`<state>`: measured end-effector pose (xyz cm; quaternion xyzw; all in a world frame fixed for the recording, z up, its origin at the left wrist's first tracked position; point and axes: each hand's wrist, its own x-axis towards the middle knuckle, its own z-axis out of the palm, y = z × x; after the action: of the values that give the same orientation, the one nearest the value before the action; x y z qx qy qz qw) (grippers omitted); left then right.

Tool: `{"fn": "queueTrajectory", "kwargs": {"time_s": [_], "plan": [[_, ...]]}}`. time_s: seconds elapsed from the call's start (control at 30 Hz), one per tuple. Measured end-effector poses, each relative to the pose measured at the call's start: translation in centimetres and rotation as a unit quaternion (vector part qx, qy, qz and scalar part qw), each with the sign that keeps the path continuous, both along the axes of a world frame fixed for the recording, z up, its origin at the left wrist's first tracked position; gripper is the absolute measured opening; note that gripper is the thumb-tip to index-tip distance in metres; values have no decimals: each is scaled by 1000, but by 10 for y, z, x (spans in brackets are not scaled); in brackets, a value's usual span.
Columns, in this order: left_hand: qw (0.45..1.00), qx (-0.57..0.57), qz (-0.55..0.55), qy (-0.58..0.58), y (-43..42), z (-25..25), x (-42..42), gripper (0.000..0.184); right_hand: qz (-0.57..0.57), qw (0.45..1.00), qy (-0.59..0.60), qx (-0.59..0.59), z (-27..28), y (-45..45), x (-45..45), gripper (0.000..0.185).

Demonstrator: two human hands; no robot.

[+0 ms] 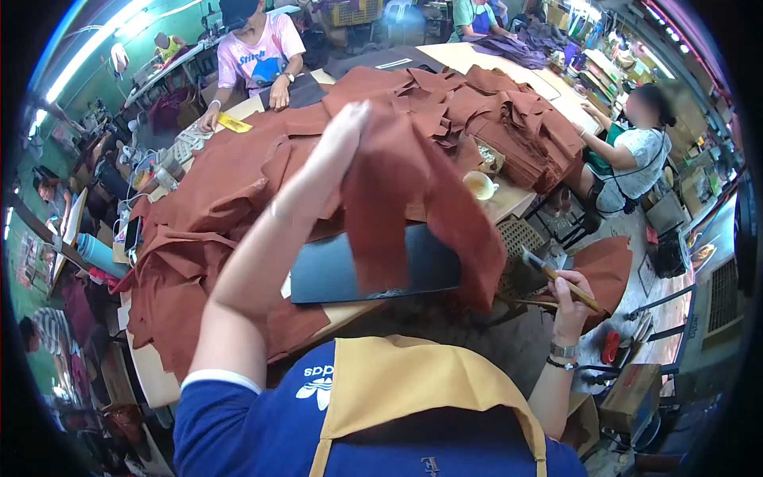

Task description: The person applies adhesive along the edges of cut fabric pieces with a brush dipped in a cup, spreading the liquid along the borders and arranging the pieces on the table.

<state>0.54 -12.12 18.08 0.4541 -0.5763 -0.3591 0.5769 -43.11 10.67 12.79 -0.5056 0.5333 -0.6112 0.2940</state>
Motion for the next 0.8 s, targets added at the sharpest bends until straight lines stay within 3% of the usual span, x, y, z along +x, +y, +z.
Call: {"fn": "queueTrajectory", "kwargs": {"time_s": [0.03,0.07,0.1,0.13,0.2,0.23,0.33,0.4,0.47,0.5,0.53,0.67,0.7,0.73,0.77,0.8], "plan": [[998,-30,11,-53,-60,0,8,44,-18,1000,-22,-7,-1,1,-6,9],[1000,7,28,3,-94,35,13,41,-32,999,-26,5,-3,2,-13,10],[996,45,45,58,-103,78,14,39,-35,999,-14,0,-6,2,-21,10],[984,67,148,76,-58,139,-7,43,-39,999,-2,-4,-11,2,-28,10],[948,-17,196,251,-54,199,3,42,-45,999,3,-7,-15,6,-35,10],[915,-59,217,334,-56,211,6,41,-50,999,2,-9,-16,7,-37,10],[813,-250,393,348,-54,207,-4,50,-60,998,-9,-9,-21,13,-40,10],[800,-293,363,378,-55,181,16,51,-61,998,-25,-6,-23,15,-41,11],[843,-266,335,326,-82,92,60,45,-52,998,-32,-8,-29,13,-46,11],[851,-258,390,241,-97,46,71,43,-46,998,-34,-8,-32,12,-46,12],[815,-187,483,261,-98,10,54,39,-55,998,-21,-4,-30,11,-43,12],[838,-18,521,162,-70,-135,24,40,-15,1000,-10,18,-29,-4,-37,14],[857,72,487,151,-48,-144,12,38,-6,1000,-9,20,-29,-7,-32,14],[884,86,440,135,-25,-146,3,40,5,1000,-7,24,-29,-12,-28,15],[900,92,393,166,-33,-182,9,40,-1,1000,1,28,-29,-15,-26,16],[922,107,354,115,-21,-194,11,43,-1,999,10,35,-27,-18,-25,18]]}}
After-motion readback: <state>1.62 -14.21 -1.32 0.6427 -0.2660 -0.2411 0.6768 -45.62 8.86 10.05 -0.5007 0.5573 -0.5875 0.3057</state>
